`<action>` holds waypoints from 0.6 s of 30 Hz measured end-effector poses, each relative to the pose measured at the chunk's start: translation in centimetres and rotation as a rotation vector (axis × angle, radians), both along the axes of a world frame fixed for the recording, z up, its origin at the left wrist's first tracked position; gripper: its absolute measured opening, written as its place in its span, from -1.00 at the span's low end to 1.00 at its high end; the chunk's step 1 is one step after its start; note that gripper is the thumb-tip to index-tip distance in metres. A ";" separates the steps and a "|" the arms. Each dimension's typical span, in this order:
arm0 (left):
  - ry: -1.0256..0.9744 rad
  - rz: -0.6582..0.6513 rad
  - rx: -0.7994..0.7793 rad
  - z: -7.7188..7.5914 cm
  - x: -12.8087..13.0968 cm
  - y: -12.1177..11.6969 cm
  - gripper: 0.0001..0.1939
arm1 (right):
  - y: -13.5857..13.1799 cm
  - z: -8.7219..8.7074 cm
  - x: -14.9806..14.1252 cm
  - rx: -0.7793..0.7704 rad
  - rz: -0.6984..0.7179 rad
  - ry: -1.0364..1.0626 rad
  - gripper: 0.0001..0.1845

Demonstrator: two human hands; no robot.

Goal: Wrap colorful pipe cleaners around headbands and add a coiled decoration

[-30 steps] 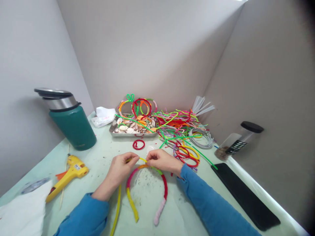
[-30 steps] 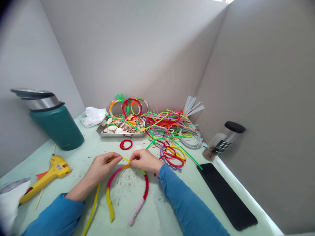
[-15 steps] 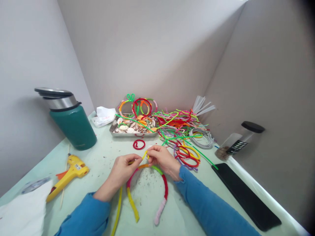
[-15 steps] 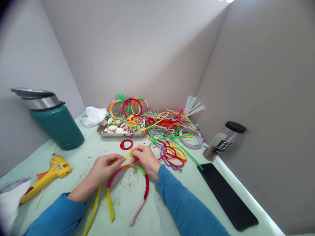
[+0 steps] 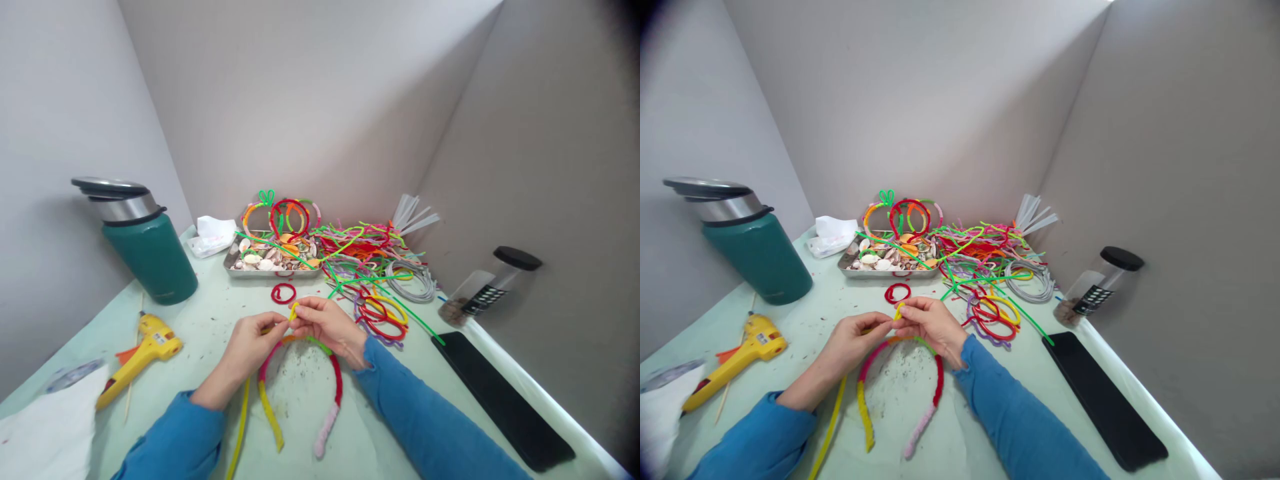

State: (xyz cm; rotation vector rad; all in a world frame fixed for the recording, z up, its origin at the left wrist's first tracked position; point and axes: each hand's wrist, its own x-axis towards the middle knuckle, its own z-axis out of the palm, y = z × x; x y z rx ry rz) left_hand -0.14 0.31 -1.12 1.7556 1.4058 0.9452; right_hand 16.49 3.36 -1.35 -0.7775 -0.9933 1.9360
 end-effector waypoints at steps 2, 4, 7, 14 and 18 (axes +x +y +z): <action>0.007 0.012 0.000 0.1 0.0 0.0 -0.71 | 0.0 0.0 -0.1 0.036 -0.005 -0.054 -0.67; 0.018 0.034 0.003 0.1 0.0 0.0 -0.71 | -0.1 0.0 -0.1 0.082 -0.014 -0.124 -0.69; 0.028 0.049 0.005 0.1 0.0 0.0 -0.70 | -0.1 -0.2 -0.2 0.116 -0.052 -0.186 -0.69; 0.015 0.039 -0.016 0.1 0.0 0.0 -0.71 | 0.1 -0.4 -0.2 0.035 -0.126 -0.106 -0.69; 0.013 -0.031 -0.029 0.4 0.2 -0.3 -0.69 | 0.1 -0.4 -0.4 0.024 -0.154 -0.071 -0.72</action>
